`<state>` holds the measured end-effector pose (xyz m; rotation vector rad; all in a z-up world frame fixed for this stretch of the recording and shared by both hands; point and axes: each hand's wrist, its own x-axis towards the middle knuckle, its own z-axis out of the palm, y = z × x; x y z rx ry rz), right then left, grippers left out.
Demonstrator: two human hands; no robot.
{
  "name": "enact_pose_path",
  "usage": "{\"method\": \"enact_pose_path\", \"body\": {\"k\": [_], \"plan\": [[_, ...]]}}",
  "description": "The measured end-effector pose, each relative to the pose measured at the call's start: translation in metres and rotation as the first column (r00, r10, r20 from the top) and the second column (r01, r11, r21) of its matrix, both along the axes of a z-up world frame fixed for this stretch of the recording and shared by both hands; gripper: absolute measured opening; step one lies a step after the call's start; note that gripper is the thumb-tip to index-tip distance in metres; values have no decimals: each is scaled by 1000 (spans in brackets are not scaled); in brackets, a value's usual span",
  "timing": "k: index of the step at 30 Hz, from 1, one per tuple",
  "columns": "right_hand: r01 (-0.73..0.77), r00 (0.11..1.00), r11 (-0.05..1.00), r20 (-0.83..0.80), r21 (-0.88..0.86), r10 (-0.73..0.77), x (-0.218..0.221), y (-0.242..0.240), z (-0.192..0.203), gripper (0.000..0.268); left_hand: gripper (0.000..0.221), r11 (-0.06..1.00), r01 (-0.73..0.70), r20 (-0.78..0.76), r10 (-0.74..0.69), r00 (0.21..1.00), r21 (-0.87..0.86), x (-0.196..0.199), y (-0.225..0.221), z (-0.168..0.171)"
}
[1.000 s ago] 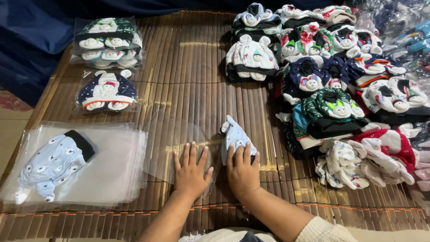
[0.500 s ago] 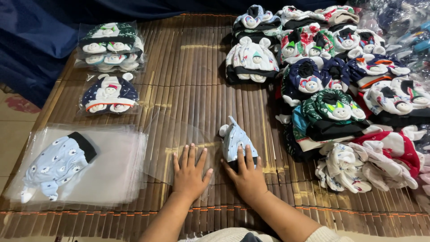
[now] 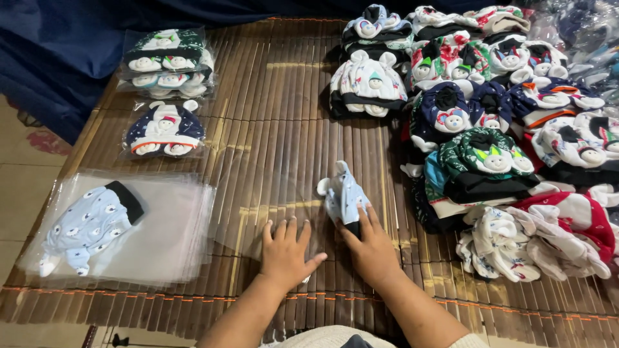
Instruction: Packaging baby hats and booties into plastic bags and stacking them for storage.
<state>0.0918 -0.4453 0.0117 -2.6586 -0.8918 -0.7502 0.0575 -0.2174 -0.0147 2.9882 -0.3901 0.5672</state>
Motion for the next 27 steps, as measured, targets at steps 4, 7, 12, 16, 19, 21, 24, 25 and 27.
{"method": "enact_pose_path", "body": {"k": [4, 7, 12, 16, 19, 21, 24, 25, 27], "plan": [[57, 996, 998, -69, 40, -54, -1, -6, 11, 52, 95, 996, -59, -157, 68, 985, 61, 6, -5, -17], [67, 979, 969, -203, 237, -18, -3, -15, 23, 53, 65, 998, -57, -34, 57, 998, -8, 11, -6, -22], [184, 859, 870, -505, 457, 83, 0, -41, 37, 82, 44, 994, 75, 83, -69, 994, -79, 16, -8, -13], [235, 852, 863, -523, 447, 39, 1, -63, 48, 58, 25, 991, 85, 49, -81, 996, -104, 23, -8, -20], [245, 830, 834, -552, 495, 83, -4, -81, 51, 55, 21, 990, 110, 51, -106, 993, -87, 26, -8, -20], [219, 816, 827, -562, 518, 136, -7, -91, 56, 49, 23, 981, 108, 14, -107, 994, -161, 31, -7, -17], [122, 842, 842, -505, 525, 192, -5, -104, 50, 51, 26, 956, 8, -266, -90, 960, -293, 39, -2, -5], [124, 841, 842, -507, 525, 192, -7, -104, 55, 51, 26, 956, 8, -268, -90, 959, -293, 39, 0, 4], [132, 792, 821, -557, 556, 250, -12, -102, 64, 47, 11, 878, 46, -160, -138, 977, -476, 39, 3, 21]]}}
